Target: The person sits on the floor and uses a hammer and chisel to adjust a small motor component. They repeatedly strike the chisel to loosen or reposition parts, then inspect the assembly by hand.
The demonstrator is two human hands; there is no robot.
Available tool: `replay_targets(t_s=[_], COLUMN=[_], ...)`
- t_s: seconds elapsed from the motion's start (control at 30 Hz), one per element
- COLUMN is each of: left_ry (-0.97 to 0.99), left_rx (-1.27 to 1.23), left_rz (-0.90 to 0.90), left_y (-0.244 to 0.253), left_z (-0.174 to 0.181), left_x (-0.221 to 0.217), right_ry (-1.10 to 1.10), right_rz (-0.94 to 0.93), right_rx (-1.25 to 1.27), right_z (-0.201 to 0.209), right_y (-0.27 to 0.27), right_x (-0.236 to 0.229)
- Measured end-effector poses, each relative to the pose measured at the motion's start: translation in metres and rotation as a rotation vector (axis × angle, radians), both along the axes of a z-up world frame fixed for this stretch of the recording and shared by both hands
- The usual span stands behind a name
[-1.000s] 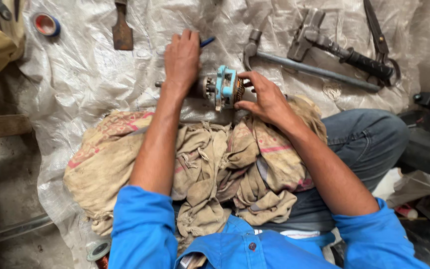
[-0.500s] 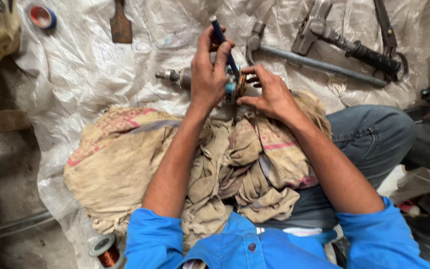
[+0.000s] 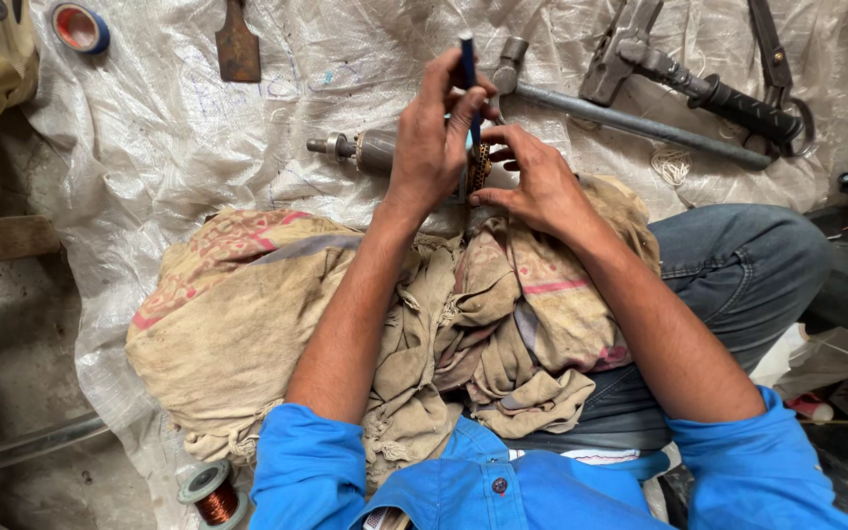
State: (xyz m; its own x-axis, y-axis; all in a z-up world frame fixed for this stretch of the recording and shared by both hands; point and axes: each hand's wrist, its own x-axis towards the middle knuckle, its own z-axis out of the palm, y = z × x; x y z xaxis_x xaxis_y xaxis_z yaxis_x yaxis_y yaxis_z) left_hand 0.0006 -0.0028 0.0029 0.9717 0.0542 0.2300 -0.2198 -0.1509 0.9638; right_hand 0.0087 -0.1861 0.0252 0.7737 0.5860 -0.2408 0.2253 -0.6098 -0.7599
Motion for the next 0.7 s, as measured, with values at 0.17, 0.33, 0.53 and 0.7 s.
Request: replay_targets(t_s=[0.17, 0.33, 0.53, 0.7], left_ry=[-0.104, -0.011, 0.041, 0.092], left_rx=[0.064, 0.042, -0.027, -0.056], left_rz=[-0.057, -0.016, -0.031, -0.095], left_y=[-0.003, -0.004, -0.001, 0.007], left_z=[0.007, 0.002, -0.004, -0.003], left_x=[0.002, 0.005, 0.008, 0.011], right_ry=[0.0, 0.004, -0.016, -0.058], right_rz=[-0.031, -0.027, -0.028, -0.004], right_rx=[0.014, -0.035, -0.022, -0.033], right_z=[0.003, 0.004, 0.005, 0.005], right_y=[-0.001, 0.0, -0.001, 0.0], right_x=[0.0, -0.003, -0.002, -0.003])
